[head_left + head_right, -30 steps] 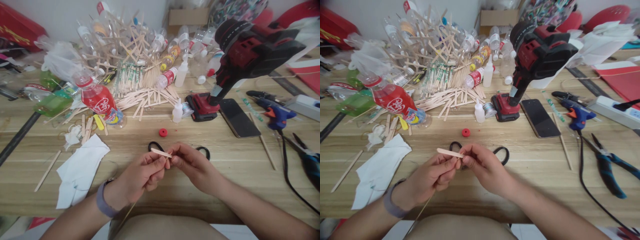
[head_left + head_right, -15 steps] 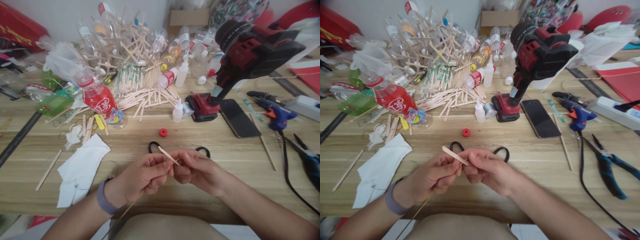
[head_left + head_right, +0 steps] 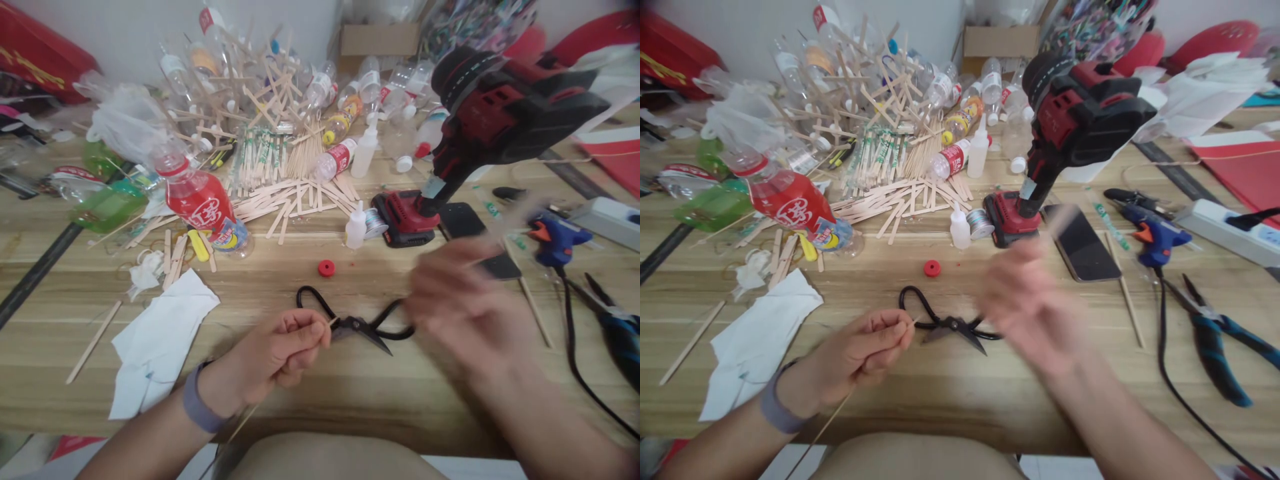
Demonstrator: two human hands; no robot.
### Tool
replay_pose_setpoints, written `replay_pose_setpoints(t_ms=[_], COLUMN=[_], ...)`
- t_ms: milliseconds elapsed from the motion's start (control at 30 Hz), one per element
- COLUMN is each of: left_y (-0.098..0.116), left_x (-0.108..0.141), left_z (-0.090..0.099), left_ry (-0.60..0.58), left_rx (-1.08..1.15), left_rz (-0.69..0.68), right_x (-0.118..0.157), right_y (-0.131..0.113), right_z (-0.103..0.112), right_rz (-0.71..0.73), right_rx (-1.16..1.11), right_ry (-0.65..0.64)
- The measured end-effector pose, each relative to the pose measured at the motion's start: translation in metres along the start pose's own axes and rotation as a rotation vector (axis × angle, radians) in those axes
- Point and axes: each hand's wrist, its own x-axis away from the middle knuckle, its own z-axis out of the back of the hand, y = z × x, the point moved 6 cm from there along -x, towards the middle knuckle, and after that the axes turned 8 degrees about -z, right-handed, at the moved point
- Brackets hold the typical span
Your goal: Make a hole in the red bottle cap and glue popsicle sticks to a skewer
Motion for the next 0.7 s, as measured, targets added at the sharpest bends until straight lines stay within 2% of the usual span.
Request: replay_pose_setpoints(t_ms=[33, 67, 133, 200, 300, 367, 467, 567, 633, 700], left_y=[0.001, 0.003, 0.010, 0.021, 0.042, 0.056, 0.071, 0.075, 0.077, 0.074], left_x=[-0.002, -0.004, -0.006, -0.006, 0.002, 0.008, 0.012, 0.009, 0.010, 0.012], left_z=[0.002, 0.004, 0.006, 0.013, 0.029, 0.039, 0.052, 0.051, 0.040, 0.021], left_ry=[0.033, 0.064, 0.125, 0.229, 0.409, 0.506, 0.677, 0.698, 0.681, 0.518], left_rx=[-0.019, -0.042, -0.102, -0.177, -0.344, -0.592, -1.059, -1.375, -1.547, -1.650], left_rz=[-0.010, -0.027, -0.083, -0.157, -0.308, -0.413, -0.494, -0.605, -0.772, -0.974], right_x=[0.003, 0.003, -0.002, -0.009, -0.015, -0.016, -0.015, -0.013, -0.013, -0.013], right_y=[-0.019, -0.028, -0.023, 0.002, 0.032, 0.044, 0.056, 0.065, 0.070, 0.073], right_z=[0.005, 0.008, 0.010, 0.011, 0.012, 0.012, 0.012, 0.012, 0.013, 0.013], right_rz=[0.161, 0.199, 0.075, -0.152, -0.310, -0.367, -0.468, -0.547, -0.555, -0.550], right_rx=[0.021, 0.081, 0.178, 0.187, 0.154, 0.174, 0.259, 0.364, 0.431, 0.486], right_ry=[0.103, 0.153, 0.162, 0.093, 0.007, -0.016, -0.030, -0.048, -0.056, -0.065])
